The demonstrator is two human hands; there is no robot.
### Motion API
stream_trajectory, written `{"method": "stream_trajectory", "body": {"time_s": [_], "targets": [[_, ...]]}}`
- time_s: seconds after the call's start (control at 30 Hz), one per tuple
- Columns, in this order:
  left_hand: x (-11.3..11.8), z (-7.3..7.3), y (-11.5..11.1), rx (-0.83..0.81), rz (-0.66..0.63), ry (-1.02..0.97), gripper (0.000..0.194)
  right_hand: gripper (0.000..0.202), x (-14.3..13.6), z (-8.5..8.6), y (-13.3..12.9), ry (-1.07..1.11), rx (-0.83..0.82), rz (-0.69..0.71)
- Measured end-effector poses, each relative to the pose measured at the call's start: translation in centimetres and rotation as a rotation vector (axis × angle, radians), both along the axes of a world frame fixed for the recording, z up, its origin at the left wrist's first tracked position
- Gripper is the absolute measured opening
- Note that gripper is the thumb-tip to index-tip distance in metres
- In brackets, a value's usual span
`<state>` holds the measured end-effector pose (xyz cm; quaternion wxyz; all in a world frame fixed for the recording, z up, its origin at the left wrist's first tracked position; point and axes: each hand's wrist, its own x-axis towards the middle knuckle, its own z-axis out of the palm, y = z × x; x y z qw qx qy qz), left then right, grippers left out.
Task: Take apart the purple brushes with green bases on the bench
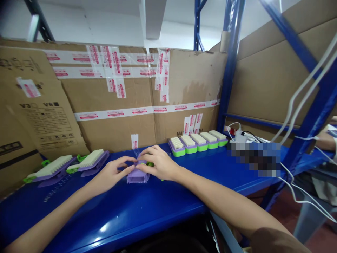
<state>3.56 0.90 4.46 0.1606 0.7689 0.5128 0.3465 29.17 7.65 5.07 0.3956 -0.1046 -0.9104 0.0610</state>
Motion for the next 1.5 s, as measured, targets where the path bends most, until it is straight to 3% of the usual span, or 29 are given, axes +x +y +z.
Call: {"method": "stream_trajectory", "body": {"time_s": [0.27,0.7,1.03,1.3,1.5], "targets": [[0.5,0.0,-0.2,0.076,-0.045,0.08,0.033,0.019,0.2,0.3,-0.1,-0.023,0.095,0.079],[0.4,0.1,-0.1,0.147,-0.077,0.142,0.028,0.022,0.3,0.2,-0.3,-0.062,-0.094,0.038],[0.2,-0.2,-0.2,0.227,0.012,0.112,0.026,0.021,0.0,-0.3,-0.2,-0.06,-0.099,0.071],[0.0,-0.1,0.1,0.303,-0.026,0.163,0.023,0.016,0.0,0.0,-0.7,-0.049,-0.115,0.137],[-0.6,-0.4,0.5,0.332,-0.027,0.181,0.019,0.013,0.0,0.1,-0.6,-0.032,-0.072,0.086]]}}
